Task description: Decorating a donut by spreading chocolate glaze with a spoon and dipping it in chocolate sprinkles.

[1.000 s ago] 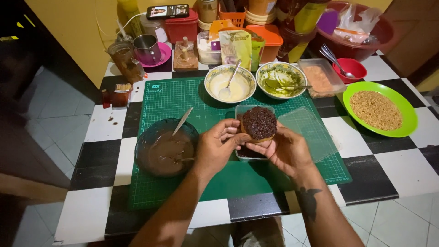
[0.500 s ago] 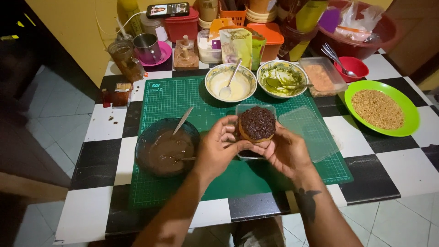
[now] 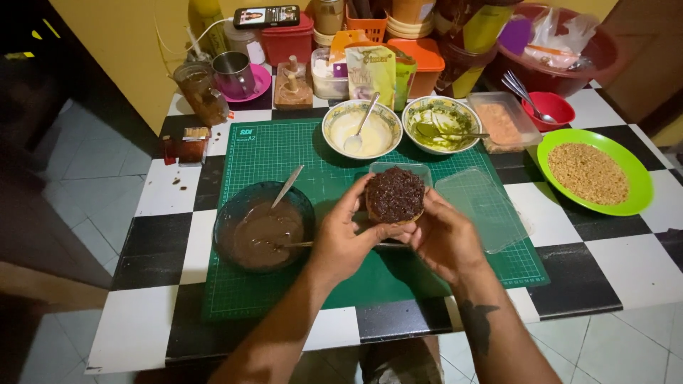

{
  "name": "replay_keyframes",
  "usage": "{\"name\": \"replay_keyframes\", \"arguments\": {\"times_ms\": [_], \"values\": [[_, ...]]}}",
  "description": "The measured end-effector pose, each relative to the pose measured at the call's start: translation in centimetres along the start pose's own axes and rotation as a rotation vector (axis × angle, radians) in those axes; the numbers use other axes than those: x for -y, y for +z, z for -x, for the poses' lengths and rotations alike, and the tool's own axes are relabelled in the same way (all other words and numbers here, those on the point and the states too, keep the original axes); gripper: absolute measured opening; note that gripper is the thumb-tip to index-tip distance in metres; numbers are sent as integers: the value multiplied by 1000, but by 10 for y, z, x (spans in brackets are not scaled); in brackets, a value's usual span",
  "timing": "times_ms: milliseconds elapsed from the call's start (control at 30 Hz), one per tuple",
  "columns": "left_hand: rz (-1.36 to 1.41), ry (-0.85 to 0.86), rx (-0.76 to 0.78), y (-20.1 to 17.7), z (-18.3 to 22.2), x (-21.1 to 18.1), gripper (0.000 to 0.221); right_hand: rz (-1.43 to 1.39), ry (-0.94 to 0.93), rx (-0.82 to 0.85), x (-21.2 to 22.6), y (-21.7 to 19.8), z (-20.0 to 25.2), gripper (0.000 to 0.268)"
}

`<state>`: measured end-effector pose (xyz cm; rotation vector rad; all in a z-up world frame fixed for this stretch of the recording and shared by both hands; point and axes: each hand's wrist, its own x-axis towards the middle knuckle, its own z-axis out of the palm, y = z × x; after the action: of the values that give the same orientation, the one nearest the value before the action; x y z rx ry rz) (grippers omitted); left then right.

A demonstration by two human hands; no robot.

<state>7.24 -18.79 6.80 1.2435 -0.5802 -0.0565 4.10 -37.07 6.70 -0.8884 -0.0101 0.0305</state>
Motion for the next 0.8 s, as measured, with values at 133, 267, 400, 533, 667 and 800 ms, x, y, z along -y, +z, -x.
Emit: {"name": "replay_keyframes", "arguments": {"times_ms": [133,267,400,533,667,800], "values": [[136,23,2,-1,4,10,84,227,-19,-86,7,12,10,37],[385,-39,7,-7,10,8,82,250,-61,-82,8,10,15,41],[450,-82,-6,2,17,1,89,238,-103,-35,2,-1,15,41],[418,-95,20,0,23,2,85,224,-107,-18,4,-5,16,46],[421,-75,33,1,26,-4,86,233,-143,-47,15,5,14,57],[387,-121,43,-2,27,4,91,374,-197,141,28,31,20,61]]}}
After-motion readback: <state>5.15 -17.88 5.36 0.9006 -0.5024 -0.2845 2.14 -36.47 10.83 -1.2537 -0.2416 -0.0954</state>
